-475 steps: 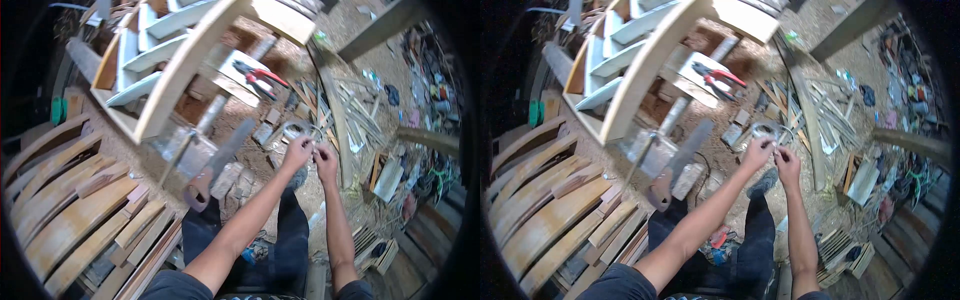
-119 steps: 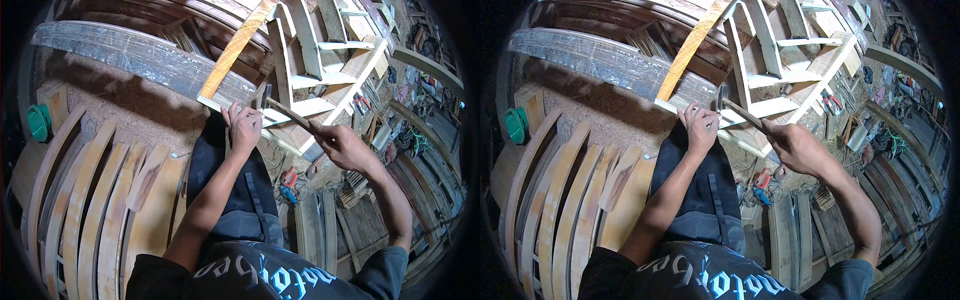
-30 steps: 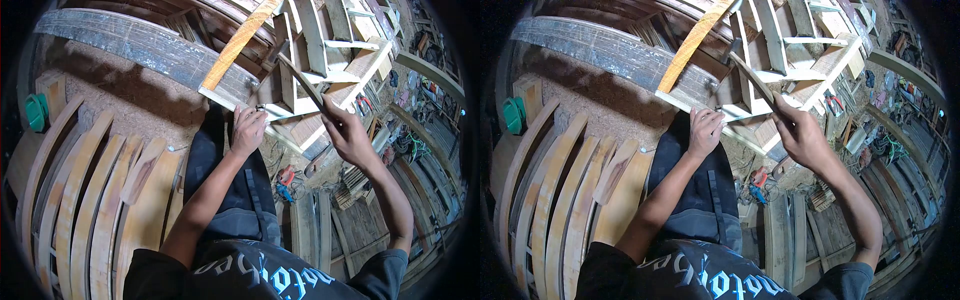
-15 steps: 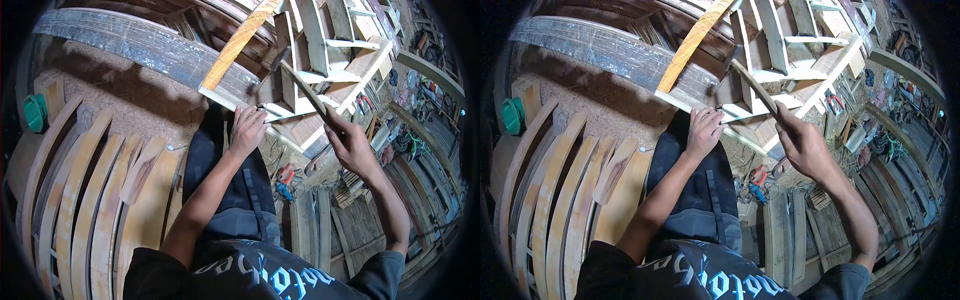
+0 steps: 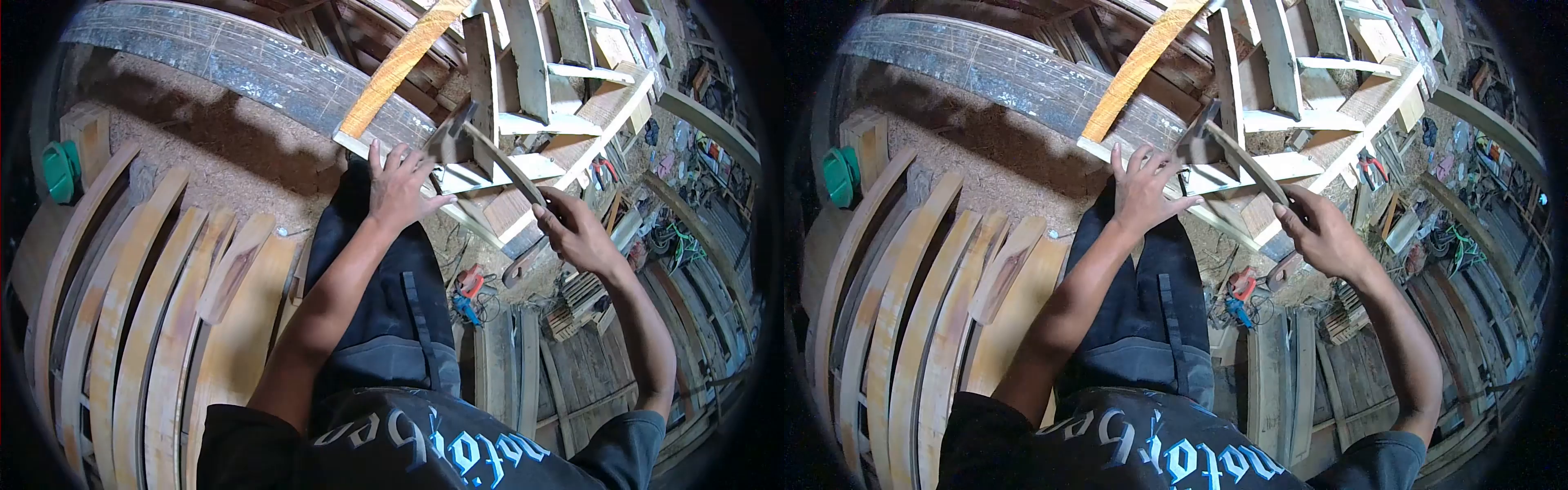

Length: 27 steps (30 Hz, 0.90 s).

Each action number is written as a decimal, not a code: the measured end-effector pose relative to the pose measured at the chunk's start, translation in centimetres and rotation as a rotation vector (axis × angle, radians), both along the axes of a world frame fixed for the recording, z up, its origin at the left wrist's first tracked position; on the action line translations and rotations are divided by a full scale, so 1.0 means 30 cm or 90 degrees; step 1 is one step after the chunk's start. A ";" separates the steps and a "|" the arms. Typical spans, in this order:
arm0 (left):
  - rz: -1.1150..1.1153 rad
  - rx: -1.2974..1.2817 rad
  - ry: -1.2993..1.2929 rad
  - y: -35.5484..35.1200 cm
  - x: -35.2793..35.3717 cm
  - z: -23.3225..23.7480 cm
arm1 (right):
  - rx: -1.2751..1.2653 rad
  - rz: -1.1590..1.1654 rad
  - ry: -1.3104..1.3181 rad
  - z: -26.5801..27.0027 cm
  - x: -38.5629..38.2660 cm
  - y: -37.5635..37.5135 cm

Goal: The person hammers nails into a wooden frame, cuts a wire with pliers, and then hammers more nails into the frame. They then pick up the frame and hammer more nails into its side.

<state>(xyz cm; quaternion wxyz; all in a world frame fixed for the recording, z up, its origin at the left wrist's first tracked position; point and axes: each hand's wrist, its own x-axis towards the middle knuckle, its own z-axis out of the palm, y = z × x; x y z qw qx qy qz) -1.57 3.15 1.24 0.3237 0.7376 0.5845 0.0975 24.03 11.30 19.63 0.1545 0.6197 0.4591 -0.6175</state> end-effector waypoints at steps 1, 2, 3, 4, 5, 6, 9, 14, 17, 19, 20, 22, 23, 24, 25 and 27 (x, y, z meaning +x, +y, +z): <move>0.008 -0.017 -0.026 0.003 0.000 0.001 | 0.057 0.037 0.008 -0.003 -0.001 0.001; 0.011 -0.017 -0.025 0.012 -0.003 0.013 | 0.035 0.054 0.003 0.003 -0.006 0.005; 0.017 -0.032 -0.048 0.018 -0.005 0.024 | 0.035 0.056 0.003 0.006 -0.006 0.000; 0.022 -0.049 -0.072 0.022 -0.007 0.035 | 0.019 0.039 0.008 0.006 -0.003 -0.013; 0.024 -0.050 -0.072 0.025 -0.001 0.042 | 0.004 0.022 0.013 0.005 -0.003 -0.023; 0.043 -0.055 -0.098 0.024 0.013 0.051 | -0.004 0.001 -0.025 0.006 -0.008 -0.031; 0.081 -0.074 -0.131 0.020 0.039 0.039 | 0.048 -0.085 -0.037 0.003 -0.023 -0.051; 0.070 -0.118 -0.129 0.019 0.044 0.025 | 0.001 -0.061 0.000 -0.002 -0.014 -0.091; 0.062 -0.130 -0.116 0.020 0.044 0.025 | -0.005 -0.072 -0.002 0.013 -0.030 -0.084; 0.061 -0.135 -0.113 0.017 0.046 0.026 | 0.040 -0.037 0.002 -0.011 -0.006 -0.099; 0.061 -0.137 -0.112 0.020 0.044 0.025 | 0.088 -0.002 0.006 -0.019 -0.008 -0.095; 0.061 -0.130 -0.113 0.017 0.043 0.023 | 0.058 0.024 -0.002 0.013 -0.013 -0.042; 0.063 -0.122 -0.115 0.019 0.044 0.026 | 0.028 0.053 -0.012 0.029 -0.021 -0.021; 0.061 -0.123 -0.117 0.022 0.044 0.027 | 0.055 0.034 -0.033 0.033 -0.025 -0.023; 0.061 -0.127 -0.117 0.023 0.043 0.029 | 0.053 0.033 -0.035 0.037 -0.033 -0.022; 0.064 -0.130 -0.116 0.020 0.045 0.032 | 0.113 -0.009 -0.065 0.040 -0.048 -0.014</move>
